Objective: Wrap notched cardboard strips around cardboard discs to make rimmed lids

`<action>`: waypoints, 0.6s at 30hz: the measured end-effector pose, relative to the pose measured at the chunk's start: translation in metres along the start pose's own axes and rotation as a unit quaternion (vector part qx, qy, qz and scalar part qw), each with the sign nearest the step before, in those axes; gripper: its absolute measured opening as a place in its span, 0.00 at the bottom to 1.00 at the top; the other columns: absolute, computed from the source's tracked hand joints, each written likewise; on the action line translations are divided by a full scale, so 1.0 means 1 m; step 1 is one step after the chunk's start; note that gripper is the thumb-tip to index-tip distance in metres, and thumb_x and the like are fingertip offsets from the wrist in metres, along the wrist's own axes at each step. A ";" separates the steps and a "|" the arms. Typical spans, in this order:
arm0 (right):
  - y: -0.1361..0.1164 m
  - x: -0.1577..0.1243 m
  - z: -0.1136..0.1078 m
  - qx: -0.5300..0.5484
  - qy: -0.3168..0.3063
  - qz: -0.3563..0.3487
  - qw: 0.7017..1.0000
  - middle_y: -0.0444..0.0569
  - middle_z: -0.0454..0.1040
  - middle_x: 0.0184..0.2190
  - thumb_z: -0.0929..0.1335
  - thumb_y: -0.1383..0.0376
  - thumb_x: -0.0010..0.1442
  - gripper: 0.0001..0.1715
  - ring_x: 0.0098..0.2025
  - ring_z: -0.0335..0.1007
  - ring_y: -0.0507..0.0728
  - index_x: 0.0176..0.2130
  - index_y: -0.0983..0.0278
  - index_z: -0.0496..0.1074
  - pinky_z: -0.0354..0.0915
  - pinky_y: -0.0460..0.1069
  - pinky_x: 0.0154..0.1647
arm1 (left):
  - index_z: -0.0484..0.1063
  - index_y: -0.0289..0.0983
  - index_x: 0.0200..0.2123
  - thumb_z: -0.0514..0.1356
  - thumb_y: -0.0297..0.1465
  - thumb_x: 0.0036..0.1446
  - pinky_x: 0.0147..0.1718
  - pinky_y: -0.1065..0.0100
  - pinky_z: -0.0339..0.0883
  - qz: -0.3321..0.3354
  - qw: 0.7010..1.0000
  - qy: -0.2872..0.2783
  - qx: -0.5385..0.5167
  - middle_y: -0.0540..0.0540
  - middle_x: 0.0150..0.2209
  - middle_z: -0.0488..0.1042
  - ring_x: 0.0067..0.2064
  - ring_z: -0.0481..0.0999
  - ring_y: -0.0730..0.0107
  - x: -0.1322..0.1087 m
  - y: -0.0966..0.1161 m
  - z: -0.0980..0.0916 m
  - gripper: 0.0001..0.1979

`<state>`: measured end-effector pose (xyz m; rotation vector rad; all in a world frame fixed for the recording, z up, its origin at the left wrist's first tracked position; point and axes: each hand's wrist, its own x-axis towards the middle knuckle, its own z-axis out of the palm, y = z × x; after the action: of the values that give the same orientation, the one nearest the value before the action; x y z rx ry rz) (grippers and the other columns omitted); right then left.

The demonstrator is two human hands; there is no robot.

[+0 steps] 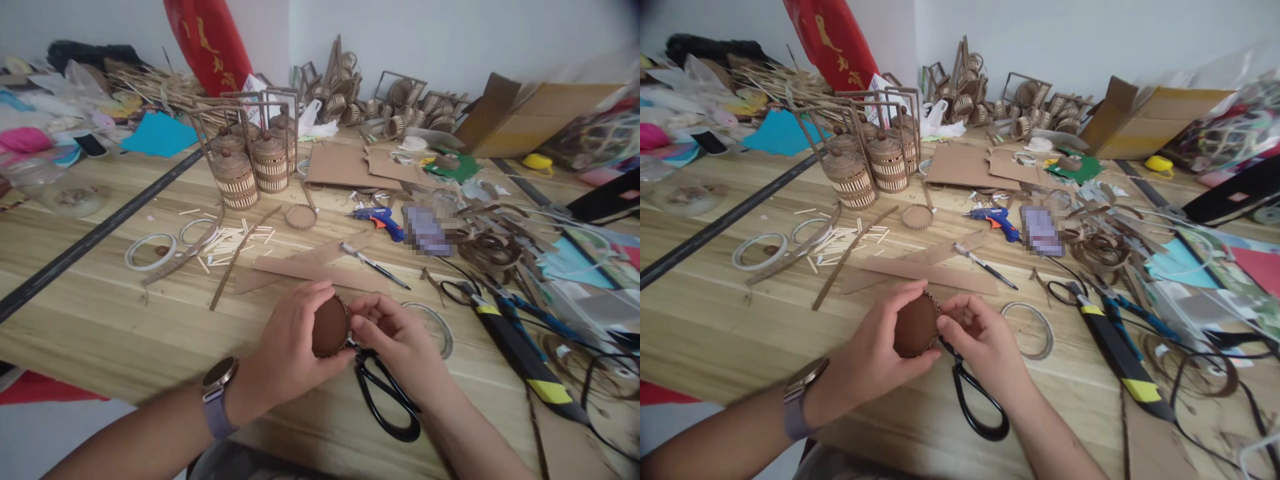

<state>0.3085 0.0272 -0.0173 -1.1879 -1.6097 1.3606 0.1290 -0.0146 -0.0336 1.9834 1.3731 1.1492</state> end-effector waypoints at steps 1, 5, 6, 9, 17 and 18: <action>0.001 0.000 0.000 0.017 -0.004 0.013 1.000 0.43 0.73 0.23 0.71 0.52 0.56 0.16 0.24 0.68 0.51 0.35 0.62 0.72 0.66 0.45 0.24 | 0.61 0.38 0.58 0.66 0.35 0.54 0.63 0.48 0.55 -0.016 1.000 -0.003 -0.025 0.35 0.60 0.67 0.64 0.64 0.48 0.001 0.000 -0.001 0.30; 0.007 0.003 -0.003 0.029 0.043 0.010 0.999 0.47 0.75 0.27 0.70 0.48 0.57 0.21 0.26 0.68 0.52 0.36 0.63 0.74 0.67 0.46 0.26 | 0.68 0.40 0.53 0.64 0.40 0.56 0.59 0.51 0.61 -0.192 0.924 -0.017 -0.329 0.39 0.57 0.71 0.60 0.68 0.50 0.012 0.000 -0.008 0.23; 0.008 0.003 -0.004 0.020 0.062 0.001 0.998 0.47 0.75 0.27 0.70 0.47 0.57 0.21 0.26 0.68 0.52 0.36 0.63 0.74 0.67 0.46 0.27 | 0.68 0.40 0.52 0.61 0.43 0.58 0.56 0.52 0.65 -0.240 0.871 -0.022 -0.429 0.39 0.55 0.73 0.57 0.72 0.50 0.017 -0.001 -0.010 0.21; 0.010 0.004 -0.004 -0.012 0.071 -0.008 0.997 0.46 0.74 0.26 0.69 0.47 0.58 0.22 0.26 0.67 0.52 0.37 0.62 0.75 0.65 0.46 0.25 | 0.67 0.39 0.52 0.53 0.49 0.61 0.44 0.52 0.73 -0.325 0.709 -0.046 -0.625 0.39 0.48 0.77 0.45 0.79 0.52 0.027 -0.002 -0.015 0.24; 0.006 0.002 0.000 -0.038 0.036 -0.020 0.998 0.48 0.77 0.28 0.67 0.45 0.60 0.23 0.26 0.70 0.54 0.38 0.61 0.75 0.67 0.46 0.24 | 0.69 0.37 0.47 0.52 0.44 0.63 0.32 0.61 0.73 -0.390 0.585 -0.050 -0.710 0.41 0.40 0.78 0.36 0.81 0.56 0.032 0.000 -0.018 0.19; 0.007 0.002 0.000 -0.043 0.037 -0.023 0.998 0.48 0.78 0.28 0.67 0.45 0.60 0.23 0.27 0.71 0.54 0.38 0.61 0.75 0.68 0.47 0.25 | 0.69 0.37 0.46 0.52 0.44 0.63 0.30 0.62 0.73 -0.389 0.590 -0.049 -0.706 0.41 0.39 0.78 0.35 0.81 0.57 0.032 0.000 -0.017 0.19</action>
<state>0.3096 0.0291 -0.0238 -1.2298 -1.6455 1.2154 0.1194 0.0132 -0.0122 0.1864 0.5698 1.0031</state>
